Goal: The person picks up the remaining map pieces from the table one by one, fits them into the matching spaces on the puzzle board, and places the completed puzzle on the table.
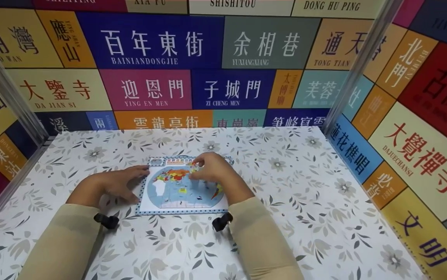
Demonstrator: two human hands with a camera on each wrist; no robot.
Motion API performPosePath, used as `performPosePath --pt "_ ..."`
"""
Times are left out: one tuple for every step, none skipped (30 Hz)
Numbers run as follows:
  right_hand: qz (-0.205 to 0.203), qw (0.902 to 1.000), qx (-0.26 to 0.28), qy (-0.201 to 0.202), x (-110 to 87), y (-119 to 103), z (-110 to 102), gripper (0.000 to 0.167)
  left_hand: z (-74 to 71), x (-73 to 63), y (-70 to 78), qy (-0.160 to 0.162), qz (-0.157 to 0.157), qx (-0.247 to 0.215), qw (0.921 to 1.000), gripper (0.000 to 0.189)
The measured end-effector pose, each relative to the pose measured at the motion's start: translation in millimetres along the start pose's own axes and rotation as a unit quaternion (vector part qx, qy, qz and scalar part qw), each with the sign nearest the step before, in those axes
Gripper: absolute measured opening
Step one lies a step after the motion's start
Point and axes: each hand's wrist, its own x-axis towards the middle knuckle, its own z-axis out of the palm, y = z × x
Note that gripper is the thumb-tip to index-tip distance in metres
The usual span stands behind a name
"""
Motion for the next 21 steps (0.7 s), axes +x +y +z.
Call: performPosePath --pt "-0.004 1.0000 0.001 -0.003 0.3 -4.7 3.2 0.062 0.2 0.4 -0.1 0.000 -0.002 -0.004 1.0000 0.114" --pt "-0.007 0.9999 0.003 -0.007 0.7 -9.5 6.4 0.061 0.4 0.7 -0.1 0.000 -0.005 -0.008 1.0000 0.114" --pt "-0.012 0.9999 0.005 -0.010 1.1 -14.4 9.8 0.061 0.5 1.0 -0.3 0.000 -0.005 -0.010 0.9999 0.114" --pt "-0.015 0.9998 0.007 -0.013 1.6 -18.9 13.3 0.061 0.6 1.2 -0.6 0.001 -0.005 -0.010 0.9999 0.114" --pt "-0.020 0.9996 0.010 -0.017 2.3 -23.2 16.8 0.061 0.5 1.0 -0.9 0.002 -0.003 -0.007 1.0000 0.115" --pt "-0.025 0.9994 0.012 -0.022 3.0 -27.2 20.5 0.060 0.4 0.9 -1.2 0.002 -0.003 -0.005 1.0000 0.115" --pt "-0.031 0.9991 0.013 -0.027 3.7 -30.9 24.0 0.060 0.3 0.8 -1.3 0.002 -0.002 -0.002 1.0000 0.114" --pt "-0.039 0.9986 0.012 -0.033 4.4 -34.5 27.4 0.059 0.3 0.6 -1.6 0.001 0.002 0.004 1.0000 0.113" --pt "-0.049 0.9980 0.010 -0.039 5.3 -37.9 30.8 0.058 0.2 0.5 -1.9 0.000 0.005 0.008 1.0000 0.113" --pt "-0.056 0.9974 0.010 -0.044 6.2 -41.1 34.1 0.057 -0.1 0.3 -2.5 -0.001 0.010 0.013 0.9999 0.112" --pt "-0.064 0.9967 0.010 -0.049 7.0 -44.3 37.3 0.056 -0.2 0.2 -2.9 -0.003 0.013 0.017 0.9998 0.111" --pt "-0.070 0.9961 0.011 -0.054 7.8 -47.4 40.3 0.055 -0.2 0.5 -3.3 -0.003 0.015 0.020 0.9997 0.110" --pt "-0.076 0.9954 0.012 -0.057 8.2 -50.5 43.0 0.054 -0.5 0.7 -3.9 -0.003 0.020 0.027 0.9994 0.110" --pt "-0.081 0.9948 0.012 -0.060 8.6 -53.7 45.5 0.052 -1.0 0.9 -4.5 -0.004 0.025 0.032 0.9992 0.110" --pt "-0.084 0.9943 0.015 -0.063 8.9 -56.8 47.8 0.052 -1.3 1.1 -4.8 -0.003 0.024 0.034 0.9991 0.109" --pt "-0.086 0.9940 0.019 -0.065 8.9 -59.5 49.8 0.051 -1.6 1.4 -5.0 -0.003 0.027 0.039 0.9989 0.110" --pt "-0.088 0.9936 0.022 -0.067 8.9 -62.1 51.6 0.051 -1.9 1.7 -5.0 -0.002 0.027 0.041 0.9988 0.110" --pt "-0.093 0.9931 0.023 -0.069 8.8 -64.4 53.2 0.050 -2.1 1.9 -4.9 -0.002 0.027 0.043 0.9987 0.110" --pt "-0.095 0.9927 0.023 -0.070 8.7 -66.3 54.7 0.050 -2.2 1.9 -4.6 -0.002 0.027 0.044 0.9987 0.110" --pt "-0.096 0.9927 0.023 -0.070 8.6 -67.7 56.1 0.049 -2.2 2.1 -4.3 -0.003 0.025 0.041 0.9988 0.110" --pt "-0.097 0.9926 0.022 -0.070 8.5 -68.5 57.3 0.048 -2.1 2.3 -4.0 -0.003 0.023 0.037 0.9990 0.110"
